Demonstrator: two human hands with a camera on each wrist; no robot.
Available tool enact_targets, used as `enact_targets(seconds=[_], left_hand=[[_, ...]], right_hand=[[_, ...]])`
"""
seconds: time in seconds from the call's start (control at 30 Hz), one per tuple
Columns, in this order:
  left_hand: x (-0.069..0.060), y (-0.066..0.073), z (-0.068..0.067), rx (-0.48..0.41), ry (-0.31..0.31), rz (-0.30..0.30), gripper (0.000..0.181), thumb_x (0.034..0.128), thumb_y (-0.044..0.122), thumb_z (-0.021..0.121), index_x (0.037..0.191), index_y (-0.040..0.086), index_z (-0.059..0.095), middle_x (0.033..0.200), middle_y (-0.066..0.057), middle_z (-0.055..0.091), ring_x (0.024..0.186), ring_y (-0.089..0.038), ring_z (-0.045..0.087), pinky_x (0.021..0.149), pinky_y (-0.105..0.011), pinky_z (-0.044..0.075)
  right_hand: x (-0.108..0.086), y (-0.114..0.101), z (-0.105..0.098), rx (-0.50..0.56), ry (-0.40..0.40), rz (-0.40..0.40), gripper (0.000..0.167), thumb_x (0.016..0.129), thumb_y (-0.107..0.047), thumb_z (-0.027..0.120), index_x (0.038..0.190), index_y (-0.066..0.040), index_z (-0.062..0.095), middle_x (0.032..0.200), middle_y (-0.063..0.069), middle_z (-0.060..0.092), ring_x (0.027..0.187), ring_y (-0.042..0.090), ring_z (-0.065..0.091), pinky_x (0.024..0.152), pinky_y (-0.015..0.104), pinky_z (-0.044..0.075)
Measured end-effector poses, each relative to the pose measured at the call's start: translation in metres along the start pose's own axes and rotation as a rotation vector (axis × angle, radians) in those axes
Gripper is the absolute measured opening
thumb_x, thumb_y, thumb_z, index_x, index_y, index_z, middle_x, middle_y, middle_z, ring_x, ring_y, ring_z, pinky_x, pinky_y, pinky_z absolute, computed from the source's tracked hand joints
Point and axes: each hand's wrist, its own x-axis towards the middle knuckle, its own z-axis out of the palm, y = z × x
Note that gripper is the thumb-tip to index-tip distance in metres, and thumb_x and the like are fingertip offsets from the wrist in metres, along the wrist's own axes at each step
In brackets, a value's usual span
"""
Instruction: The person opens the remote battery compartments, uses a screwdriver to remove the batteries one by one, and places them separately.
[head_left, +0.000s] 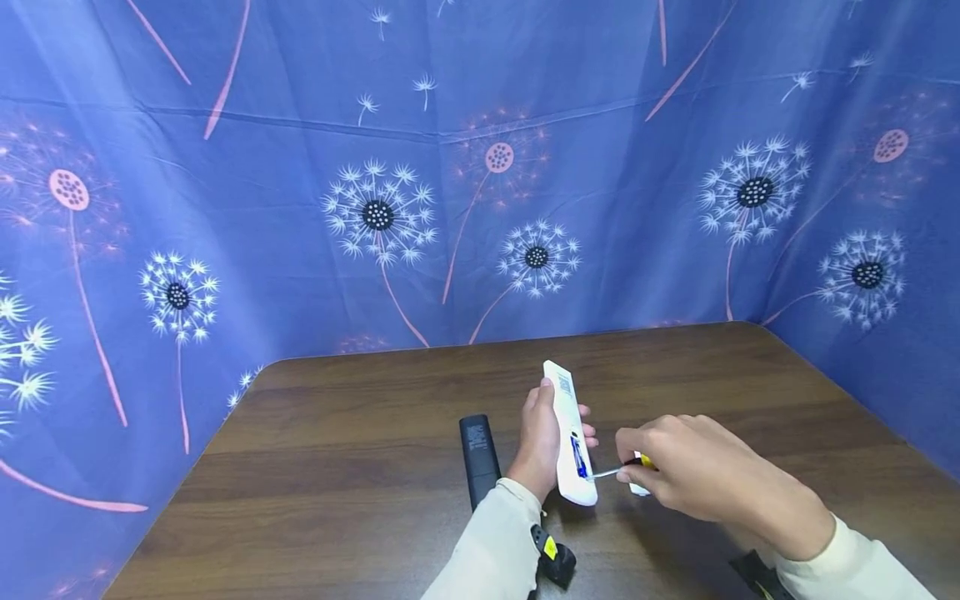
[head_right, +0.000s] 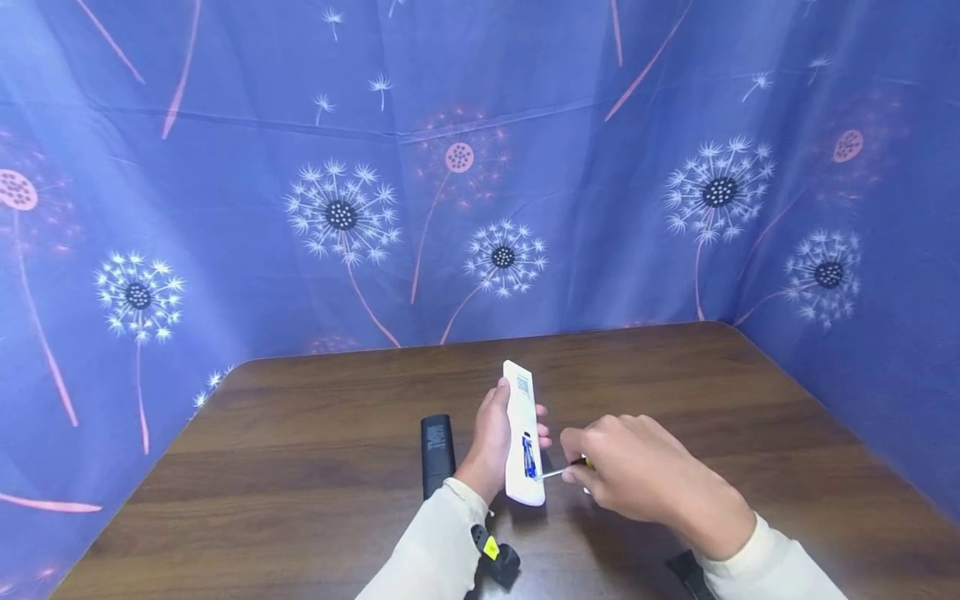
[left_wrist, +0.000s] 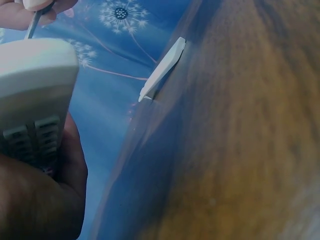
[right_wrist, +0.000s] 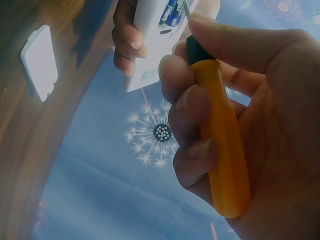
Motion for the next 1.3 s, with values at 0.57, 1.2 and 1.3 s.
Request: enact_targets(seconds=[0.57, 1.2, 1.3], left_hand=[[0.0, -0.004, 0.006, 0.011, -0.042, -0.023, 0.048, 0.1087, 0.044, 0.028, 0.137, 0.005, 0.033, 0.102, -0.024, 0.065, 0.057, -0.017, 0.062, 0.05, -0.029, 0.054], [0.0, 0.002, -0.002, 0.039, -0.045, -0.05, 0.053, 0.1094, 0.044, 0.025, 0.14, 0.001, 0.027, 0.105, -0.026, 0.061, 0.062, -0.02, 0.065, 0.059, -0.035, 0.059], [-0.001, 0.001, -0.001, 0.04, -0.044, -0.055, 0.052, 0.1095, 0.044, 0.025, 0.139, 0.001, 0.027, 0.105, -0.027, 0.061, 0.064, -0.022, 0.067, 0.061, -0.038, 0.06]], right_hand=[[-0.009, 0.0, 0.002, -0.053, 0.073, -0.013, 0.033, 0.083, -0.029, 0.081, 0.075, -0.035, 0.05, 0.064, -0.029, 0.039, 0.052, -0.005, 0.035, 0.044, 0.023, 0.028], [-0.001, -0.002, -0.006, -0.093, 0.072, -0.024, 0.03, 0.083, -0.025, 0.081, 0.072, -0.034, 0.055, 0.063, -0.028, 0.042, 0.05, -0.004, 0.036, 0.044, 0.024, 0.029], [-0.002, -0.001, -0.007, -0.096, 0.072, -0.01, 0.028, 0.083, -0.025, 0.081, 0.072, -0.035, 0.057, 0.063, -0.028, 0.042, 0.051, -0.004, 0.037, 0.044, 0.024, 0.029]])
